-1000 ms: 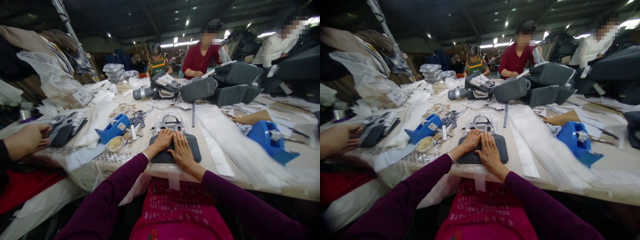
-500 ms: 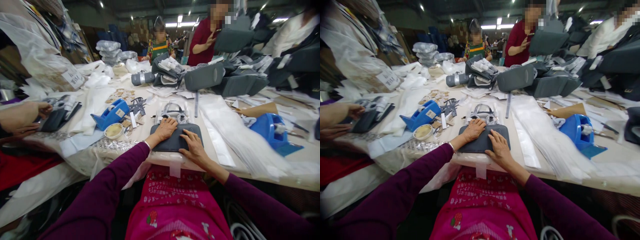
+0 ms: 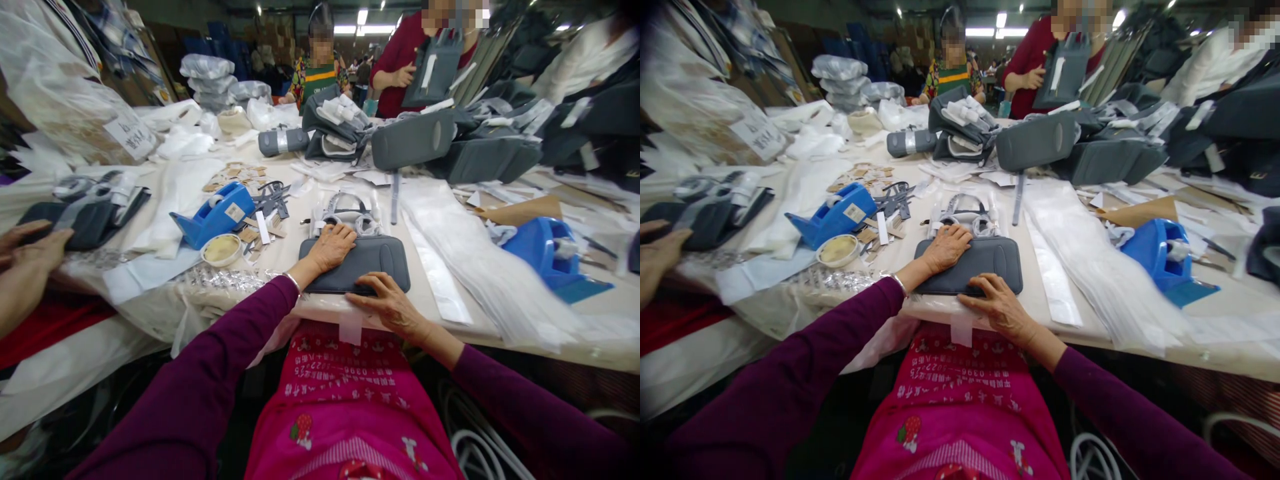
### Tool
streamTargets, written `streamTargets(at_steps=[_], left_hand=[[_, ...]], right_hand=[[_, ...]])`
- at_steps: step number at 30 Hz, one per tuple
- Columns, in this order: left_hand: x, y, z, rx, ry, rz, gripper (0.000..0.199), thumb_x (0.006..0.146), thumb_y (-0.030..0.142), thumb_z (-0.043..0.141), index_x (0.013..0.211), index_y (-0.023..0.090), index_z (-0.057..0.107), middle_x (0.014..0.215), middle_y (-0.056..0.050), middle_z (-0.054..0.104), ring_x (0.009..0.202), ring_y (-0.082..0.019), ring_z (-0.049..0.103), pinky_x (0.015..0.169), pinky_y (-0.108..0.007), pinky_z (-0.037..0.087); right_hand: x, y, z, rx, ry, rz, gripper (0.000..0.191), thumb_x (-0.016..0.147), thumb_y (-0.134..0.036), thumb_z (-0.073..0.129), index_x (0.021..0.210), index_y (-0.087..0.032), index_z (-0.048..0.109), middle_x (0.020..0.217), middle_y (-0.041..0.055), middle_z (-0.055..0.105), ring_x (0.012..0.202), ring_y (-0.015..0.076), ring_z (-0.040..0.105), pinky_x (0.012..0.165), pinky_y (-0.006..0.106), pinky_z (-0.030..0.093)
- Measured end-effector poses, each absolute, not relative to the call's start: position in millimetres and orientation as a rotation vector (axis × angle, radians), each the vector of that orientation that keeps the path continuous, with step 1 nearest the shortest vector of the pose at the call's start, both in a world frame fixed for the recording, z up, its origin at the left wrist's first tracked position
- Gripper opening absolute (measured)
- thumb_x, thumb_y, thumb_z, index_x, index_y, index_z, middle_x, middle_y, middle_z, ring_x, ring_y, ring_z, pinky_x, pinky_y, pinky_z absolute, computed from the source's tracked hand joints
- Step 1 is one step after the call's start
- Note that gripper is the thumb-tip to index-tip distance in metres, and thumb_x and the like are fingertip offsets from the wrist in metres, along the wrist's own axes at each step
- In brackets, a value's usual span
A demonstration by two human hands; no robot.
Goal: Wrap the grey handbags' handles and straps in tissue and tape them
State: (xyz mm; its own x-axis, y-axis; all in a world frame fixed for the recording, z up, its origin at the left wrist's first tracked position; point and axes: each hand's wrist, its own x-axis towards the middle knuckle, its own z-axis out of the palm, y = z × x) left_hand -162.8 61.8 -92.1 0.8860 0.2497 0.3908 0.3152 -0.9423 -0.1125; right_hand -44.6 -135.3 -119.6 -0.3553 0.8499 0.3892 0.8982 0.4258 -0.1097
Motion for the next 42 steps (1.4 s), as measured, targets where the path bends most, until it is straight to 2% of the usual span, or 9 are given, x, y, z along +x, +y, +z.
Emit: streamTargets(at_steps=[7,12,16,21,24,29,36,42], left_hand=[[-162.3,62.3,-93.1,-2.880,-0.420,-0.583,0.022,0.094,0.028,0.039,0.108,0.019,0.052,0.117,-0.008,0.055,0.113,-0.024,0.043,0.094,-0.041,0.031],[-162.3,62.9,-93.0,-2.876,-0.419,-0.582,0.022,0.094,0.028,0.039,0.109,0.019,0.051,0.119,-0.008,0.055,0.113,-0.024,0.043,0.094,-0.041,0.031],[-162.1,63.2,-93.4,-2.883,-0.424,-0.580,0.021,0.094,0.028,0.039,0.109,0.019,0.051,0.118,-0.008,0.055,0.113,-0.024,0.043,0.094,-0.041,0.030],[-161.5,62.7,-93.4,-2.888,-0.431,-0.572,0.023,0.094,0.028,0.037,0.110,0.018,0.051,0.118,-0.009,0.055,0.113,-0.025,0.043,0.094,-0.041,0.030],[-160.7,63.1,-93.6,-2.902,-0.436,-0.563,0.024,0.095,0.028,0.036,0.111,0.018,0.051,0.119,-0.010,0.054,0.113,-0.025,0.043,0.094,-0.041,0.030],[-159.0,65.0,-95.2,-2.927,-0.431,-0.563,0.027,0.095,0.028,0.033,0.112,0.017,0.051,0.119,-0.010,0.054,0.115,-0.025,0.042,0.096,-0.042,0.028],[-159.0,64.4,-95.2,-2.931,-0.434,-0.558,0.025,0.095,0.028,0.036,0.111,0.017,0.051,0.120,-0.009,0.054,0.114,-0.026,0.042,0.096,-0.042,0.029],[-158.7,64.5,-91.8,-2.958,-0.465,-0.536,0.024,0.094,0.028,0.037,0.111,0.018,0.051,0.119,-0.010,0.054,0.116,-0.026,0.041,0.097,-0.043,0.029]], right_hand=[[-55.3,-135.1,-119.0,-1.608,-2.265,-0.285,0.053,0.084,-0.008,0.052,0.129,-0.036,0.053,0.115,0.0085,0.051,0.106,0.0252,0.041,0.089,0.042,0.038],[-60.8,-126.0,-106.3,-1.580,-2.375,-0.317,0.055,0.085,-0.010,0.054,0.133,-0.035,0.048,0.107,0.0083,0.052,0.097,0.0233,0.042,0.084,0.039,0.038],[-52.0,-128.3,-107.4,-1.513,-2.380,-0.284,0.048,0.086,-0.012,0.052,0.130,-0.032,0.052,0.106,0.0085,0.052,0.094,0.0221,0.042,0.083,0.036,0.038],[-51.1,-120.8,-110.1,-1.528,-2.414,-0.310,0.052,0.086,-0.014,0.052,0.134,-0.033,0.047,0.102,0.0083,0.052,0.091,0.0225,0.041,0.081,0.038,0.037],[-50.2,-111.9,-110.5,-1.474,-2.438,-0.297,0.046,0.087,-0.014,0.052,0.129,-0.032,0.053,0.100,0.0077,0.053,0.087,0.0211,0.041,0.079,0.037,0.036],[-39.0,-109.8,-112.8,-1.363,-2.410,-0.184,0.037,0.090,-0.016,0.049,0.123,-0.029,0.057,0.102,0.0077,0.053,0.088,0.0195,0.043,0.078,0.035,0.037],[-41.8,-109.8,-112.1,-1.384,-2.427,-0.187,0.042,0.089,-0.016,0.050,0.129,-0.032,0.053,0.102,0.0082,0.054,0.090,0.0211,0.043,0.080,0.038,0.037],[-37.4,-110.3,-108.0,-1.366,-2.195,-0.031,0.037,0.089,-0.009,0.043,0.116,-0.025,0.062,0.098,0.0078,0.055,0.088,0.0189,0.048,0.077,0.034,0.043]])
